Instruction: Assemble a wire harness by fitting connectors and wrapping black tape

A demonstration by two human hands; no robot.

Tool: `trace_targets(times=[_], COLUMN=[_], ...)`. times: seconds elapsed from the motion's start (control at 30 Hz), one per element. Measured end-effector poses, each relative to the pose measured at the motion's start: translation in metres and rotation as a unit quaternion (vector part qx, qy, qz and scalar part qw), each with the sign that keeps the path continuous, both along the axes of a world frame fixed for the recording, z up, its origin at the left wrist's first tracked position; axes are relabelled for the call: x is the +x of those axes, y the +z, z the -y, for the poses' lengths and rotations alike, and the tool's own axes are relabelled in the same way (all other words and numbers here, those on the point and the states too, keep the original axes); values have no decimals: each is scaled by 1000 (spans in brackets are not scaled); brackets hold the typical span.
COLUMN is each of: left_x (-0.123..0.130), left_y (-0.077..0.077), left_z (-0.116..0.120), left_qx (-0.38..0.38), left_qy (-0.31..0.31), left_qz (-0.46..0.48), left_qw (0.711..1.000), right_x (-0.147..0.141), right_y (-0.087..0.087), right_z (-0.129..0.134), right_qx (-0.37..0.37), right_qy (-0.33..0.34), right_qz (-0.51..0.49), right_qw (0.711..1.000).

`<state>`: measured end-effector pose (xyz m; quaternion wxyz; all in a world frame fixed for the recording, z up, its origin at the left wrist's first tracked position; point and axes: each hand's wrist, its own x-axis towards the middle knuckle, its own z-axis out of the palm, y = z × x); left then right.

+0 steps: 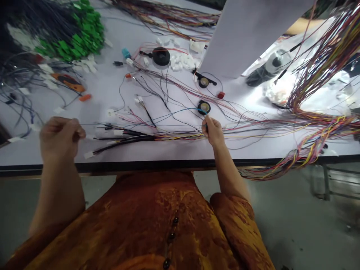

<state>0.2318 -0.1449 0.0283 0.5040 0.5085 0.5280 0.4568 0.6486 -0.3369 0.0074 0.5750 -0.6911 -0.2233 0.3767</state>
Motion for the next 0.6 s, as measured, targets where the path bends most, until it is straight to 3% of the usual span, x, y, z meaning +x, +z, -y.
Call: trace_targets(times=[0.07,0.13,0.17,0.2,0.23,0.27,0.3,0.37,0.43,0.5,0.6], left_x=[-11,-4,10,30,55,84,113,162,183,174,122], left_y=[8,20,26,29,30,27,21,6,-4,-3,15], left_z=[8,29,44,61,77,91,102,106,87,55,3], left_qx=[121,202,174,94,-28,-155,-249,-358,-379,-372,-304], left_qy=[47,31,-53,-232,-432,-537,-545,-430,-335,-247,-82], left_qz=[-176,-234,-198,-143,-98,-43,26,158,264,314,376], left_qw=[976,951,963,958,896,828,800,814,821,838,872], right_x=[-3,-7,-9,-10,-12,-13,-13,-13,-10,-7,-2], right_y=[4,10,13,17,21,24,28,32,32,28,14], right_z=[4,7,8,9,11,13,15,20,25,28,23], right_qx=[-14,-24,-28,-32,-35,-39,-45,-64,-88,-89,-29], right_qy=[35,66,84,102,122,140,157,192,218,192,27], right_qz=[18,43,55,67,76,85,91,98,98,97,91], right_qw=[999,997,995,992,989,986,982,974,967,973,995])
